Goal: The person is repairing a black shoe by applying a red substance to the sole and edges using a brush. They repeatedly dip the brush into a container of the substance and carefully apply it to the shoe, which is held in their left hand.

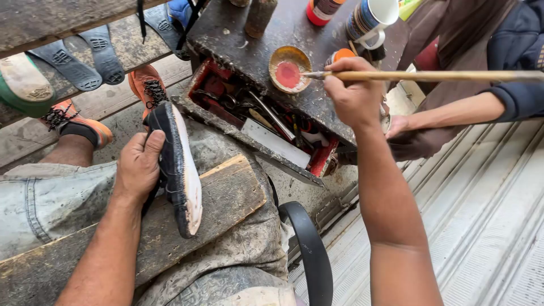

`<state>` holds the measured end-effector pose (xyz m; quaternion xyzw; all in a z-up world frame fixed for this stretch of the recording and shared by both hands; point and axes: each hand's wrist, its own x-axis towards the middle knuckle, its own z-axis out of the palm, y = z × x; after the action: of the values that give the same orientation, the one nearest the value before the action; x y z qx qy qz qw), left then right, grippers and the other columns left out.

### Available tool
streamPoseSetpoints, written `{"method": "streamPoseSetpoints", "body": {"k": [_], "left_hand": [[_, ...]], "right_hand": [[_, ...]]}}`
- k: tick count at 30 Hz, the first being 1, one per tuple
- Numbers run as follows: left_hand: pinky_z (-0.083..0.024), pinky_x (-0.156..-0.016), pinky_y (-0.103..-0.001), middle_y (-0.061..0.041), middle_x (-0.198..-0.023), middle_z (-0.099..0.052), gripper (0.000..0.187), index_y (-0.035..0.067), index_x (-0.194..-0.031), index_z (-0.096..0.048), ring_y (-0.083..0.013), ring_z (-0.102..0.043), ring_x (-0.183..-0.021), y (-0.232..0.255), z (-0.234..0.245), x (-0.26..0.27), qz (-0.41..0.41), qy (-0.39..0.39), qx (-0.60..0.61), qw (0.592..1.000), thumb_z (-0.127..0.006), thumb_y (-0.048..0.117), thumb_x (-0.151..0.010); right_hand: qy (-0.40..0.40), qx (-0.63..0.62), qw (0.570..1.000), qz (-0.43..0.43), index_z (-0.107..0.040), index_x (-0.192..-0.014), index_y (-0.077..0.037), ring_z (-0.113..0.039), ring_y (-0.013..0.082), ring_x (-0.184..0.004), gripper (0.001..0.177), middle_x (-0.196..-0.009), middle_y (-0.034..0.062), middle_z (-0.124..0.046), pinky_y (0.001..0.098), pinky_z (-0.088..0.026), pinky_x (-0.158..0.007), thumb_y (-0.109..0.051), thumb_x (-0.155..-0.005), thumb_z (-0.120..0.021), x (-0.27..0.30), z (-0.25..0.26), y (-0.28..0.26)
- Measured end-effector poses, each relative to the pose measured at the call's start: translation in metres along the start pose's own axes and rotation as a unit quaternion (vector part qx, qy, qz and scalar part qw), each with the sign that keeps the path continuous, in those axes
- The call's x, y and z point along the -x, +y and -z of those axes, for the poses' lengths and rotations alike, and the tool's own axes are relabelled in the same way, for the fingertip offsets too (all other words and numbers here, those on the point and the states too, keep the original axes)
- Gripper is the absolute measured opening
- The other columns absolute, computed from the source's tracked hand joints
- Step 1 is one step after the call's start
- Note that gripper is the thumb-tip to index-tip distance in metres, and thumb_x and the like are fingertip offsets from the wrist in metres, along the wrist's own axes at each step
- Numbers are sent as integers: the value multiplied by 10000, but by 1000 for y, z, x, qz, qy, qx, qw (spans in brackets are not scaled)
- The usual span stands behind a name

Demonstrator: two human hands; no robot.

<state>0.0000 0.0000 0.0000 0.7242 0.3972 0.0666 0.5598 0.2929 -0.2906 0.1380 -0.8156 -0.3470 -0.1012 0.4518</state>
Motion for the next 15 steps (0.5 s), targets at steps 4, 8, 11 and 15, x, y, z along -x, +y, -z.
{"method": "streamPoseSetpoints", "body": {"k": [4,8,11,15], "left_hand": [[-413,-703,-368,15,-819,-569,456,131,-943,-645,-141,-496,-773,-1,2,-2,0,0,-2,1000,-573,575,-1018],[-483,-898,-552,-240,-877,-672,530,115,-1049,-711,-443,-665,-977,-4,3,-1,9,0,10,1000,-635,639,-1034],[-482,-906,-542,-257,-869,-662,539,99,-1034,-710,-434,-663,-963,2,6,1,2,-5,26,1000,-646,634,-1028],[-476,-914,-557,-281,-886,-657,555,85,-1040,-706,-467,-655,-985,-1,5,-1,-5,-11,32,999,-635,635,-1029]], "right_hand": [[-34,-10,996,-79,-702,-923,-128,-536,52,-630,113,-794,-22,-647,192,-470,-599,-36,-865,-736,-9,-37,34],[-5,-80,996,-43,-735,-947,-9,-738,198,-717,180,-854,173,-732,294,-610,-588,91,-801,-764,-10,-43,53],[46,-142,981,-121,-680,-962,-33,-740,204,-718,165,-880,176,-732,314,-654,-593,52,-832,-735,-8,-41,42],[162,-364,856,-328,-550,-1032,-121,-789,264,-726,196,-923,145,-745,385,-722,-595,-15,-893,-639,2,-35,33]]}}
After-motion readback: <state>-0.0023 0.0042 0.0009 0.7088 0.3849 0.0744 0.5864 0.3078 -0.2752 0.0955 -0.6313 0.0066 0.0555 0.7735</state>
